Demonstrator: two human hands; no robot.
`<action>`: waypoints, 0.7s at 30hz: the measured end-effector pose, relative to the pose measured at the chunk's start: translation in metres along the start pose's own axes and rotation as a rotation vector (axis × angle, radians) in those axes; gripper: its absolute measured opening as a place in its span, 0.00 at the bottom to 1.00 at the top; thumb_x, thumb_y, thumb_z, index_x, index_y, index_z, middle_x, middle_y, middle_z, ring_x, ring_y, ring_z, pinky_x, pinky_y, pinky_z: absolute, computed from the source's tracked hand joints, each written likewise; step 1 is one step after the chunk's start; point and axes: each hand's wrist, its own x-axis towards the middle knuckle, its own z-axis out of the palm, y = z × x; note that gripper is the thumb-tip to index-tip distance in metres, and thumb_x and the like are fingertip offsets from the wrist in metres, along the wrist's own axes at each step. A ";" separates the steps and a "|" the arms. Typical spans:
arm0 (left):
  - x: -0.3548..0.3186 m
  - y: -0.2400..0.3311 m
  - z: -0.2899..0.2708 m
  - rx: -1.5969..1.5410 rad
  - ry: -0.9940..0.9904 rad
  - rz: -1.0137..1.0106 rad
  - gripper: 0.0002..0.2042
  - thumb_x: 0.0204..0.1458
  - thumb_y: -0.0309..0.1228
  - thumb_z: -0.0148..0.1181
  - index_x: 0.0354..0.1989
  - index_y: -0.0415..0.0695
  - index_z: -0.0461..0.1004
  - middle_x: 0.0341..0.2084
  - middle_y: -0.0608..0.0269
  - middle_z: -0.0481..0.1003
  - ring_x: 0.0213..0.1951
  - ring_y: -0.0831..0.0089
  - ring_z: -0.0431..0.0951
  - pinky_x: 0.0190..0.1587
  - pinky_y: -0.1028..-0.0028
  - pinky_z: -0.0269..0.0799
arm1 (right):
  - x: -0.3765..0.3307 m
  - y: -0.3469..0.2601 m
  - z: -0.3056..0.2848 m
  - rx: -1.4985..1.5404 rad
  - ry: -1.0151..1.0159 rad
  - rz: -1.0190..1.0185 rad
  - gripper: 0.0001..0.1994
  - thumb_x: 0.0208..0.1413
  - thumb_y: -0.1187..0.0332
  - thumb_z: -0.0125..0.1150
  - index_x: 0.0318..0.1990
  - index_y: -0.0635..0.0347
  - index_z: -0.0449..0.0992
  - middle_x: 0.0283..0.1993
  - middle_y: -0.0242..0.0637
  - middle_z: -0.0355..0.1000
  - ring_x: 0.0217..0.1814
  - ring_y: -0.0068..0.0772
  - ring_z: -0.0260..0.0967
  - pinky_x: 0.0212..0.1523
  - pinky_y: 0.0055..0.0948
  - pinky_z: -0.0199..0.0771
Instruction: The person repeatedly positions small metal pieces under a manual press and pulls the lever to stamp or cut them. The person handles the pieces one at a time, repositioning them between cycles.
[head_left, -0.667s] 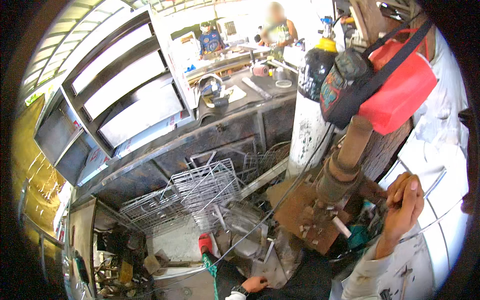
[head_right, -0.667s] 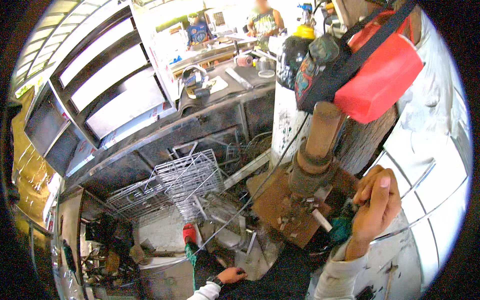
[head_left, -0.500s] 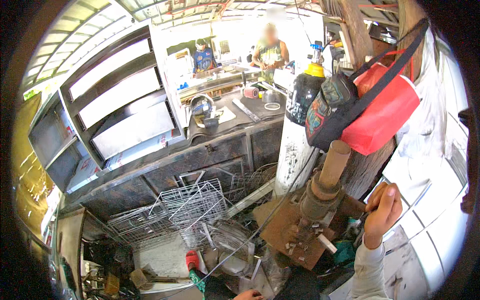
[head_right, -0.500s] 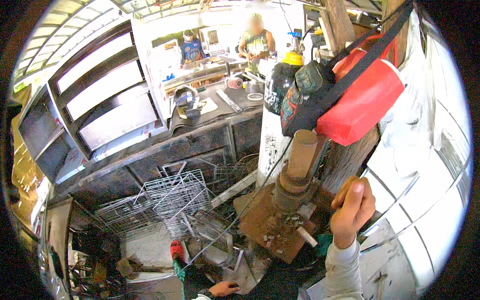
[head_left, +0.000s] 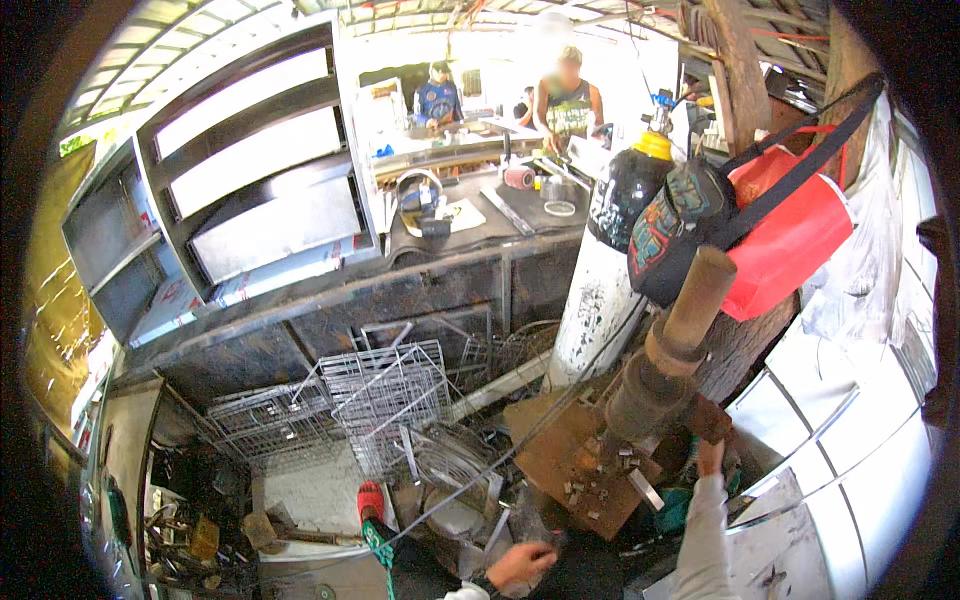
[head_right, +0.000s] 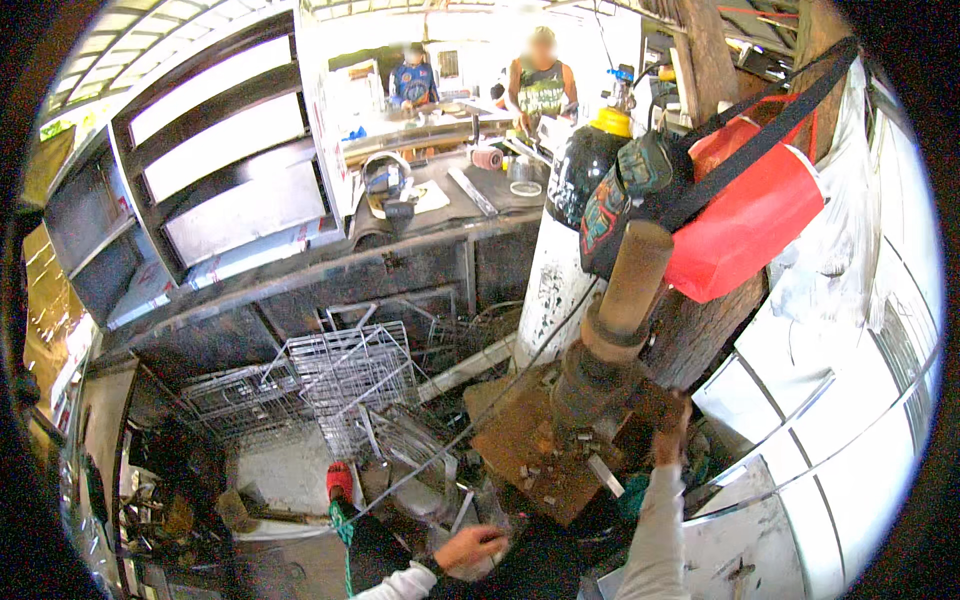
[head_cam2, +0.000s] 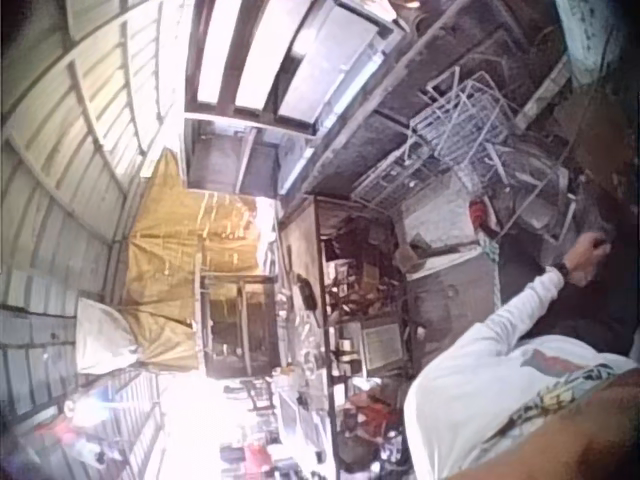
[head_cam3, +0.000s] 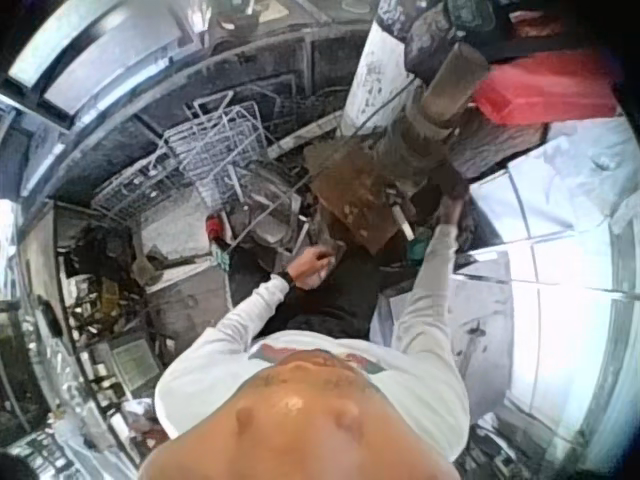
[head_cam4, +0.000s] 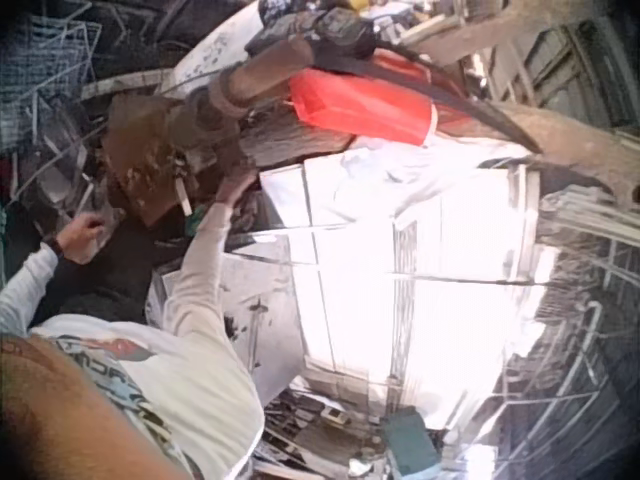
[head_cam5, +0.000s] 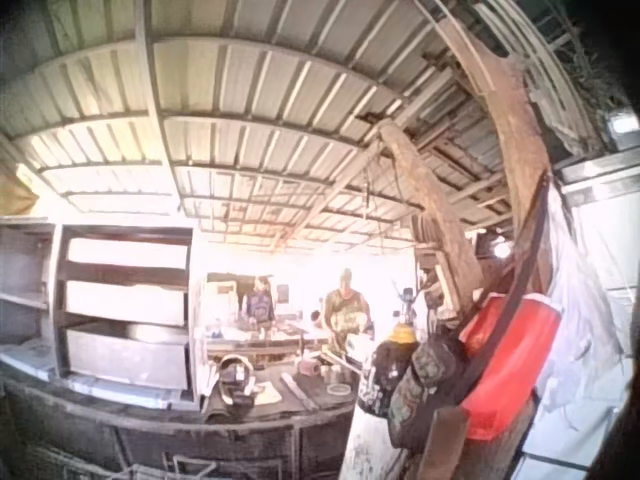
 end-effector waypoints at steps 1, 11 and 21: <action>0.011 0.023 -0.006 0.004 0.044 0.011 0.16 0.59 0.40 0.57 0.46 0.41 0.77 0.40 0.50 0.79 0.42 0.56 0.80 0.47 0.65 0.73 | -0.050 0.014 -0.019 -0.834 -0.067 0.003 0.27 0.68 0.60 0.46 0.69 0.63 0.55 0.66 0.44 0.64 0.64 0.45 0.61 0.65 0.37 0.60; 0.142 0.069 -0.038 0.717 0.258 0.457 0.24 0.49 0.26 0.57 0.58 0.40 0.69 0.56 0.49 0.68 0.62 0.52 0.64 0.63 0.60 0.62 | -0.259 -0.242 0.269 -0.226 -0.305 0.221 0.26 0.42 0.55 0.78 0.41 0.62 0.72 0.35 0.37 0.73 0.26 0.31 0.68 0.29 0.31 0.69; 0.206 0.050 -0.037 0.887 -0.103 0.438 0.20 0.53 0.30 0.54 0.57 0.44 0.71 0.46 0.56 0.71 0.55 0.57 0.68 0.59 0.58 0.62 | -0.088 -0.288 0.339 -0.477 0.072 -0.635 0.14 0.63 0.62 0.59 0.30 0.63 0.71 0.29 0.33 0.70 0.29 0.23 0.64 0.32 0.22 0.64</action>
